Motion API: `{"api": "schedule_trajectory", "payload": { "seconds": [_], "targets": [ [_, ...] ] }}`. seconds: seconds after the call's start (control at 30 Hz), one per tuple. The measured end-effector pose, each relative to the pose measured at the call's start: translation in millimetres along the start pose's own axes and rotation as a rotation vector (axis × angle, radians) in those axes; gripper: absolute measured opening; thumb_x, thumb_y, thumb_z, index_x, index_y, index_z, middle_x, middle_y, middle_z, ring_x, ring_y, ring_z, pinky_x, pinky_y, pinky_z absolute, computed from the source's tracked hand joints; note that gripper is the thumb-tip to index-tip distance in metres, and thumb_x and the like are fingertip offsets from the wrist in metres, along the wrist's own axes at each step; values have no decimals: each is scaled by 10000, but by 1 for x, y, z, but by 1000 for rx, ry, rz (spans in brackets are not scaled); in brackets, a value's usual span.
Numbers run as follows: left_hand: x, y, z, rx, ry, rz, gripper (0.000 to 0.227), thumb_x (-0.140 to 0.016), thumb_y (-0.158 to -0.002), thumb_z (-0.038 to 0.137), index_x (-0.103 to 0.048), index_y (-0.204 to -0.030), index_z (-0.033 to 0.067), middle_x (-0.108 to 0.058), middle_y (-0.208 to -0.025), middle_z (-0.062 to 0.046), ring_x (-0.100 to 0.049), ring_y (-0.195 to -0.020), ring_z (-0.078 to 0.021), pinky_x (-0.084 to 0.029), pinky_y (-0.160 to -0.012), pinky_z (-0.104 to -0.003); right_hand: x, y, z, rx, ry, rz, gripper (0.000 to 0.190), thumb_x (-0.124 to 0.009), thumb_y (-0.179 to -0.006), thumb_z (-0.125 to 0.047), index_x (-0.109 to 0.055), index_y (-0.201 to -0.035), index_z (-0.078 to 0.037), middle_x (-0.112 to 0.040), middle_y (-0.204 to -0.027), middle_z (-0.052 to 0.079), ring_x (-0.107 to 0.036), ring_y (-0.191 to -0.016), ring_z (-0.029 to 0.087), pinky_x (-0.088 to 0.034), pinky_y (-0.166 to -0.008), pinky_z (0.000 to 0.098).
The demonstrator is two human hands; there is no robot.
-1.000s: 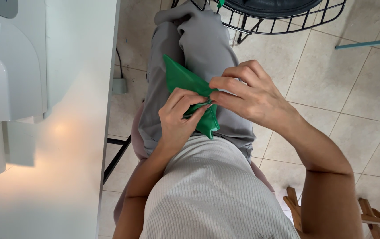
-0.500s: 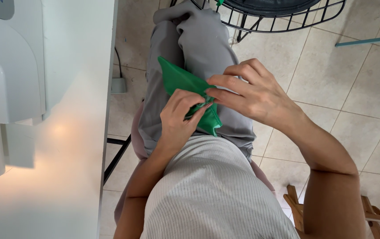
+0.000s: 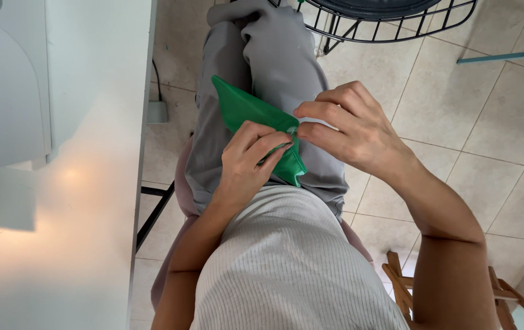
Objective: Hand sewing a green fabric or leather pouch using a needle and thread.
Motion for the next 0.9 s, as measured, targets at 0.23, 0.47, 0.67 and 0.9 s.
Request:
{"api": "schedule_trajectory", "payload": {
  "seconds": [0.23, 0.47, 0.67, 0.9],
  "targets": [
    [-3, 6, -7, 39, 48, 25, 235, -815, -865, -40, -696, -1052, 38, -661, -900, -59, -641, -738, -215, -571, -643, -306, -3, -3, -1, 7, -25, -5, 147, -707, -1015, -10, -733, -872, -34, -696, -1064, 97, -556, -861, 258, -491, -733, 365],
    [1, -4, 4, -21, 5, -19, 195, -774, -873, -104, -657, -983, 8, -614, -859, -100, -629, -704, -256, -589, -602, -349, -4, -3, -1, 2, -56, -3, 144, -740, -997, -8, -739, -855, -35, -693, -1048, 92, -549, -855, 252, -494, -727, 367],
    [2, -4, 4, -24, 22, -30, 188, -755, -879, -120, -677, -985, 14, -608, -857, -106, -608, -683, -256, -576, -580, -354, -8, 4, -2, -6, -90, 27, 167, -741, -988, 2, -742, -823, -20, -715, -1028, 86, -557, -852, 253, -494, -725, 366],
    [11, -4, 2, 356, 311, -117, 182, -794, -926, 168, -715, -1062, 77, -722, -874, -48, -734, -816, -250, -593, -727, -354, -29, 43, 2, 27, -82, 247, 180, -801, -894, 45, -783, -740, -46, -741, -1016, 76, -580, -842, 249, -499, -678, 383]
  ]
}}
Point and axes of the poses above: each hand's wrist, its own y-axis away from the middle knuckle, its own x-axis out of the back of the hand, z = x × y, the point moved 3 cm from there along -y, towards the middle knuckle
